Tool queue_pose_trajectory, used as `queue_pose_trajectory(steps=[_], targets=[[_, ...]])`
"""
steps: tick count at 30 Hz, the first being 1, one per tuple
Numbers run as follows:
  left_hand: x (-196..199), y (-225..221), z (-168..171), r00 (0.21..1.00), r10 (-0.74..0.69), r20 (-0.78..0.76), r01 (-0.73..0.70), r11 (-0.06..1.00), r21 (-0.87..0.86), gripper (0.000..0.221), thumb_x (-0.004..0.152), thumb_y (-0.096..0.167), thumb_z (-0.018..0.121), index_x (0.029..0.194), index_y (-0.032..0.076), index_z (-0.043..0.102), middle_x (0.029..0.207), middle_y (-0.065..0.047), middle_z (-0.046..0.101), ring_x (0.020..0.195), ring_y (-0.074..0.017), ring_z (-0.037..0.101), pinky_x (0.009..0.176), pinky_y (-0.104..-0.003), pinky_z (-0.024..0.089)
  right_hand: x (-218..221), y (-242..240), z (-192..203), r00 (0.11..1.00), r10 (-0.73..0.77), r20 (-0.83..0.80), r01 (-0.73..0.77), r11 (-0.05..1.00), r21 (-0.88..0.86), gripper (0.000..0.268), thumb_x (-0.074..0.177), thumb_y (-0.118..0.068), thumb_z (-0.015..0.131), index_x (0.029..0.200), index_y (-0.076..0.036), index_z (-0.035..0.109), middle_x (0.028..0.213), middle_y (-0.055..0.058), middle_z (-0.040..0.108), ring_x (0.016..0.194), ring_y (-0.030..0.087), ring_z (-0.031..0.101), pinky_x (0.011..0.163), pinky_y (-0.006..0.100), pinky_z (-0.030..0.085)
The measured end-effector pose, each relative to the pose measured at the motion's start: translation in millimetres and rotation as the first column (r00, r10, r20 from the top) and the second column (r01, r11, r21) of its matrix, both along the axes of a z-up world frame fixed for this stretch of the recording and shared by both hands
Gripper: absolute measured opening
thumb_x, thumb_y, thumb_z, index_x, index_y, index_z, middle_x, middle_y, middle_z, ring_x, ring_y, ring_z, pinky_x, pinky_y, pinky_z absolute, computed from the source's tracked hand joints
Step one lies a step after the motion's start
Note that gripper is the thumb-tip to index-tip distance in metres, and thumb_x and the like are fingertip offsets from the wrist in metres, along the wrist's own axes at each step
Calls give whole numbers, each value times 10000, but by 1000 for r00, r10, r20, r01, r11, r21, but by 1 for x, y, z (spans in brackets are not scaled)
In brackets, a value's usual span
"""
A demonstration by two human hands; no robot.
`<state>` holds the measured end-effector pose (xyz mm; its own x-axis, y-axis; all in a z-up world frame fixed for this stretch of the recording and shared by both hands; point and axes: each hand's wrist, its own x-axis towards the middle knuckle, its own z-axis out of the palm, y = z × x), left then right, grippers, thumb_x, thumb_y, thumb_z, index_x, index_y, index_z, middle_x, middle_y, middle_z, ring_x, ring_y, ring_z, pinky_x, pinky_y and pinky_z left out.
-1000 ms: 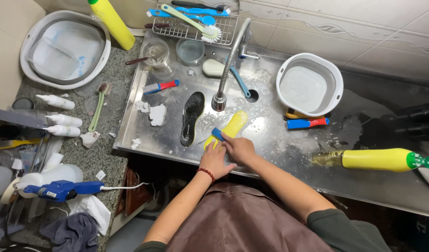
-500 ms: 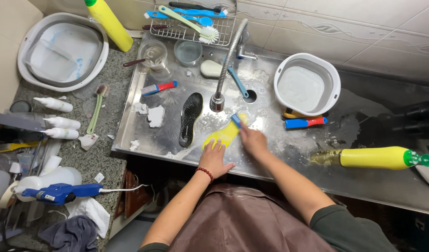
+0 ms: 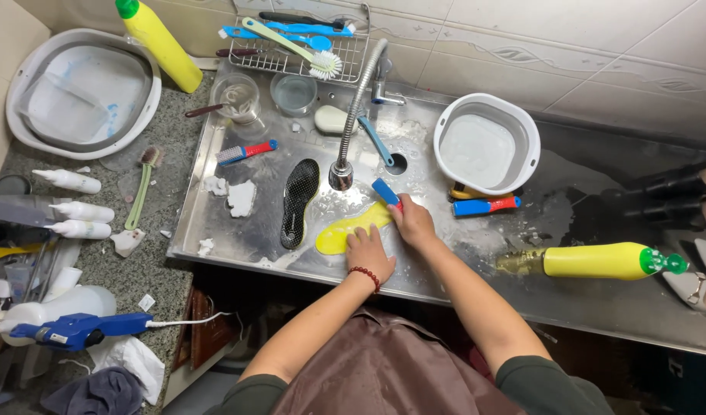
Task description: Washing a white shoe and its insoles in a sink using a brush and soap.
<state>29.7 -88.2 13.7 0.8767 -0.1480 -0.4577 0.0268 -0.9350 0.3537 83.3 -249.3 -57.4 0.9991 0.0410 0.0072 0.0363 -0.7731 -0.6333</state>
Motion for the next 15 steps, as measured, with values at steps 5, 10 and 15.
queue_pose_trajectory(steps=[5,10,15], targets=[[5,4,-67,900,-99,424,53,991,119,509,887,398,701,1237,51,576,1394,-267,454,1300,-540,396,1118,-562,304,-75,-9,14,984,-38,-174,43,999,23,349,976,-351,643,1220,-101,625,869,199,738,817,429,707,709,508,539],[10,6,-18,962,14,271,0,999,-54,588,877,418,714,1313,42,590,1328,-210,516,1282,-410,459,1120,-487,364,-118,-44,-8,956,-75,-282,143,963,229,361,991,-354,643,1259,-112,647,874,137,778,820,303,756,743,423,565],[7,27,-37,909,-132,396,175,982,-74,613,759,356,781,1322,167,628,1301,-234,520,1222,-457,433,1060,-492,358,-92,-48,33,928,-220,-300,258,962,93,482,936,-382,691,1331,-114,628,841,156,731,765,280,719,715,410,551]])
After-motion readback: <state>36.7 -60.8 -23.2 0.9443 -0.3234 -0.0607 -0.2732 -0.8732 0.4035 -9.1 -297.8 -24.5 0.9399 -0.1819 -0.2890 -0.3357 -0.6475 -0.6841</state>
